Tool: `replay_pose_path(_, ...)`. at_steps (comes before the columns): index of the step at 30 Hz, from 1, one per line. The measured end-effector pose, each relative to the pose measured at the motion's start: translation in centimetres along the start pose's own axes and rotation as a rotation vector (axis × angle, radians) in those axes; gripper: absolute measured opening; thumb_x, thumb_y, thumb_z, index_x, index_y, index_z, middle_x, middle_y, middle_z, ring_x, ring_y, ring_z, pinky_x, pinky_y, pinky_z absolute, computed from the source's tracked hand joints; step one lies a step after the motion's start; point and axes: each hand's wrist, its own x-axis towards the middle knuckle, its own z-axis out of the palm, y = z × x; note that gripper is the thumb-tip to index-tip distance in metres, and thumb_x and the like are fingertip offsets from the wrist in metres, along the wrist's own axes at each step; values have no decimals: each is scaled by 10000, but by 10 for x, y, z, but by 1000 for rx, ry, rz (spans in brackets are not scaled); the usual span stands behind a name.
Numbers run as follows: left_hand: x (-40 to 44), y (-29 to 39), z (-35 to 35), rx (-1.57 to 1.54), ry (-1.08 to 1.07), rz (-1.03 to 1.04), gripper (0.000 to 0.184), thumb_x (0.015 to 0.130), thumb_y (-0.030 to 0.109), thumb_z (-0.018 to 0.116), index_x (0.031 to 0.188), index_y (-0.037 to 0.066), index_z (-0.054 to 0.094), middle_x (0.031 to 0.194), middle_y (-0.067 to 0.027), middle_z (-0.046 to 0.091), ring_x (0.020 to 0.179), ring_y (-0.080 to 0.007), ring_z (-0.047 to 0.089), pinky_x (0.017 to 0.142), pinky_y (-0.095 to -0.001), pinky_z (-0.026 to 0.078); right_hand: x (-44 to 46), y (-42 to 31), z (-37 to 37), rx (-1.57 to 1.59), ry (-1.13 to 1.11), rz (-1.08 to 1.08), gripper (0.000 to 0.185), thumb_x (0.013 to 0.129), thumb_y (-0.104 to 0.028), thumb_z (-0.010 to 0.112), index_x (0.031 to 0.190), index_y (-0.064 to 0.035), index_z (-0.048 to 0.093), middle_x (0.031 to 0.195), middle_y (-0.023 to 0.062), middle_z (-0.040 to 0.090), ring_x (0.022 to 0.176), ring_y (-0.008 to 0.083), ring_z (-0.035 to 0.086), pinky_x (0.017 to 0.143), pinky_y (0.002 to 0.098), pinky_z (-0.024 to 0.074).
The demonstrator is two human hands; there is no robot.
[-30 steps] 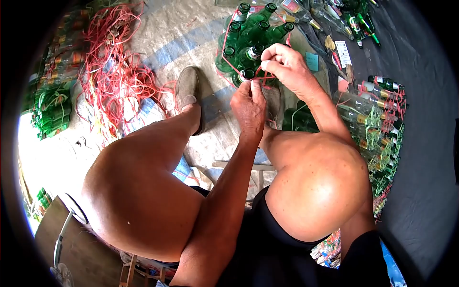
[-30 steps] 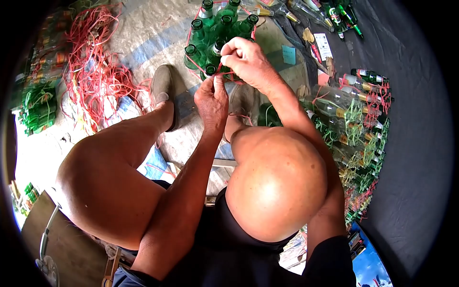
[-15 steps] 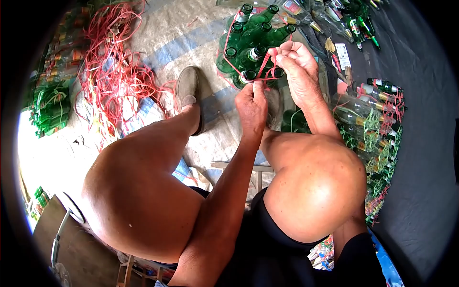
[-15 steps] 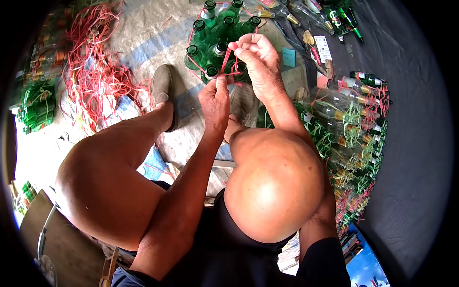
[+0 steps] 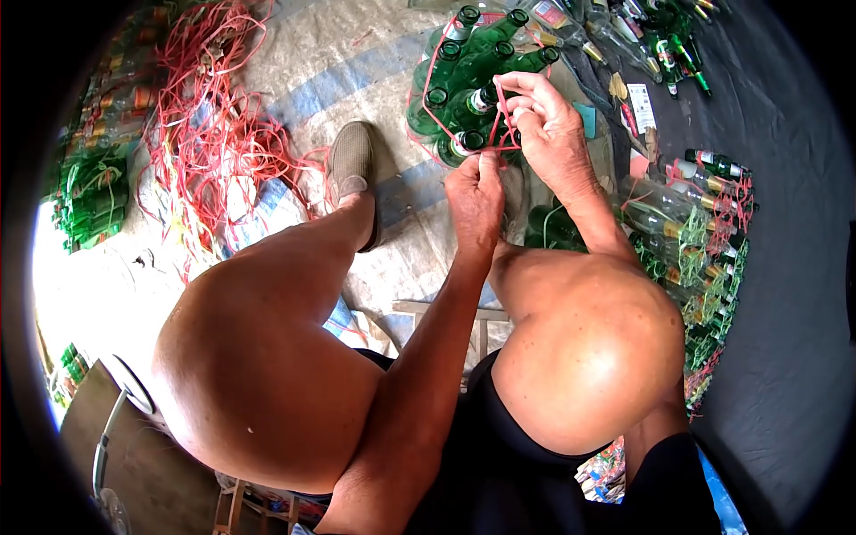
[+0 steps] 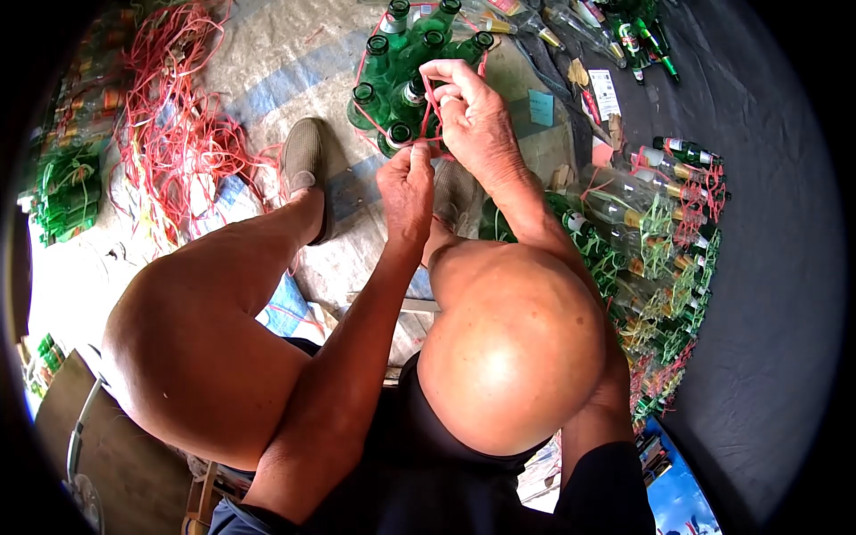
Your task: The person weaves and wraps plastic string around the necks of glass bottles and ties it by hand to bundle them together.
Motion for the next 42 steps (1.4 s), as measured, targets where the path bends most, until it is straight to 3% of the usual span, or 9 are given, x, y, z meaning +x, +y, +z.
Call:
replay_pose_path(5,15,-58,6,675,225,641,316,1075,189,579,895,6,764,668,96,474,607,-25,380,542,-236,291,7,-5,0,-165,-72,-31,452,899,139,466,1253,-60,665,1149,106,696,914,175,687,805,308,568)
replay_pose_path(8,2,-20,7,105,61,234,318,1076,184,575,895,5,766,673,96,476,609,-25,376,542,-237,290,12,-7,-1,-274,-118,-139,419,874,138,522,1222,-39,675,1143,122,691,951,242,708,824,347,573)
replay_pose_path(14,7,-26,6,145,60,215,306,1062,180,586,892,-4,760,680,82,508,622,-29,396,561,-235,309,27,-8,-5,-469,-193,-334,392,842,105,619,1212,-15,667,1130,158,677,999,382,680,866,411,563)
replay_pose_path(15,9,-27,6,185,70,242,300,1057,176,589,891,-7,758,680,80,513,622,-30,401,562,-235,313,29,-7,-4,-485,-194,-346,450,829,109,599,1248,-41,667,1123,119,683,874,275,694,776,356,562)
replay_pose_path(19,1,0,9,-58,7,51,281,1043,158,596,887,-15,752,680,73,529,614,-39,413,561,-242,324,34,-3,-5,-547,-230,-365,414,830,86,627,1223,-36,671,1086,124,671,903,320,689,781,374,559)
replay_pose_path(30,-4,-9,-5,294,98,365,267,1042,144,600,891,-40,722,679,48,545,634,-50,452,576,-261,382,39,11,-3,-559,-301,-267,314,858,24,679,1167,-30,691,1131,126,612,937,326,674,846,421,550)
replay_pose_path(36,-15,5,-17,216,85,245,236,1034,140,621,935,-51,718,694,35,555,665,-63,471,594,-269,416,41,6,-9,-613,-322,-276,520,852,2,692,1358,-75,599,1203,150,576,982,306,664,866,423,550)
replay_pose_path(37,-18,9,-18,224,80,230,230,1032,138,624,945,-52,718,699,33,563,670,-65,475,599,-267,420,37,-7,-15,-590,-429,-140,703,795,47,669,1469,-49,493,1285,210,546,1191,418,601,1024,422,513)
replay_pose_path(42,-24,24,-19,270,75,306,220,1027,134,621,974,-54,723,678,-20,598,659,-80,502,610,-292,453,13,-5,-22,-609,-457,-263,941,689,39,789,1541,-13,393,1441,189,474,1308,385,551,1094,409,492)
